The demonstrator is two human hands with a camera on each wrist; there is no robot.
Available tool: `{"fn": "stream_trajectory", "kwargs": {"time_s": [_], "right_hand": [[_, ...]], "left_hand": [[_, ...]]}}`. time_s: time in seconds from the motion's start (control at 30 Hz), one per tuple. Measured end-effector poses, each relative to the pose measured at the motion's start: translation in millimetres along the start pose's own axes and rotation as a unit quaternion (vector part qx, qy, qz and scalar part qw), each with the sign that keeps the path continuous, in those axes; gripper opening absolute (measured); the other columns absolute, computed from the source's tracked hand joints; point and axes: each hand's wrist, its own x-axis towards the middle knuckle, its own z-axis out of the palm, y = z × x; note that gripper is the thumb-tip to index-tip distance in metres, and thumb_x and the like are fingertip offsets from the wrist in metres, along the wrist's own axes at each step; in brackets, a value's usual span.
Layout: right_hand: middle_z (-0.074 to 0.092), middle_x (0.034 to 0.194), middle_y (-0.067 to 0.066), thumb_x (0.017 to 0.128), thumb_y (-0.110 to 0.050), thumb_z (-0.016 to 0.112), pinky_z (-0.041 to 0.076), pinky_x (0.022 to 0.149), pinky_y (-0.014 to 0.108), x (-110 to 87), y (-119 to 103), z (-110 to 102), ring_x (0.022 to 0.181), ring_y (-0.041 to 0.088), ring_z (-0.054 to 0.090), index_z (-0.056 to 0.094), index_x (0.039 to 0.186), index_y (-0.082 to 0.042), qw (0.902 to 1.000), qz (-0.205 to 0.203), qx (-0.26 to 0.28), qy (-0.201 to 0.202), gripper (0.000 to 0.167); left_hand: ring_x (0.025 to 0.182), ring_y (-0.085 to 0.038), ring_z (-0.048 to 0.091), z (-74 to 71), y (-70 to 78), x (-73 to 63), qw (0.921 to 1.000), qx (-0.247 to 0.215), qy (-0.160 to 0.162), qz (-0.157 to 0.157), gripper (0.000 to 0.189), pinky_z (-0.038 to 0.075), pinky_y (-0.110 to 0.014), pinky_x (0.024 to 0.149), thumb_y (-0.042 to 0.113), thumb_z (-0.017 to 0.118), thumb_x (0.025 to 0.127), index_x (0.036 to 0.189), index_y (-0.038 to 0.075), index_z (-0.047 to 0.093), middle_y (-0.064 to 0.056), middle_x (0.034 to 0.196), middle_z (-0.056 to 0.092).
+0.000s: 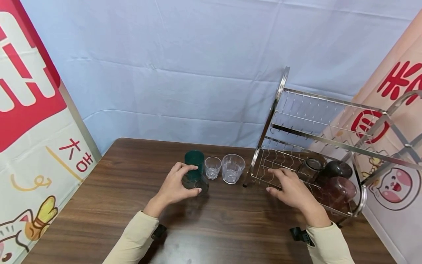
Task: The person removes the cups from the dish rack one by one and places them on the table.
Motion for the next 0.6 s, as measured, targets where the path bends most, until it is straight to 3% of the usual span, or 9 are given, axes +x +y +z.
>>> {"fn": "stream_trajectory", "kwargs": {"time_s": [0.2, 0.37, 0.6], "right_hand": [[0.047, 0.119, 0.031, 0.080, -0.024, 0.072, 0.036, 0.080, 0.063, -0.5, 6, 1, 0.109, 0.053, 0.042, 0.052, 0.127, -0.002, 0.9997, 0.016, -0.015, -0.009, 0.055], [0.048, 0.118, 0.032, 0.080, -0.024, 0.072, 0.037, 0.076, 0.065, 1.2, 12, 1, 0.105, 0.055, 0.044, 0.053, 0.126, -0.003, 0.9992, 0.026, -0.030, -0.011, 0.054], [0.048, 0.116, 0.032, 0.080, -0.023, 0.072, 0.037, 0.073, 0.066, 3.1, 22, -4, 0.101, 0.055, 0.044, 0.054, 0.124, -0.001, 0.9981, 0.043, -0.042, -0.010, 0.053]], "left_hand": [[0.094, -0.026, 0.049, -6.4, -6.8, -1.8, 1.0000, 0.009, 0.003, -0.002, 0.063, 0.044, -0.042, 0.075, 0.039, 0.081, 0.066, 0.121, 0.017, 0.061, -0.007, 0.107, 0.049], [0.095, -0.023, 0.049, -10.7, -11.9, -4.0, 0.9996, 0.027, 0.003, -0.012, 0.064, 0.045, -0.041, 0.076, 0.041, 0.081, 0.065, 0.121, 0.019, 0.061, -0.001, 0.105, 0.048], [0.094, -0.022, 0.049, -18.1, -19.8, -2.8, 0.9988, 0.043, 0.001, -0.023, 0.064, 0.045, -0.042, 0.075, 0.041, 0.081, 0.065, 0.121, 0.016, 0.061, -0.005, 0.105, 0.049]]}}
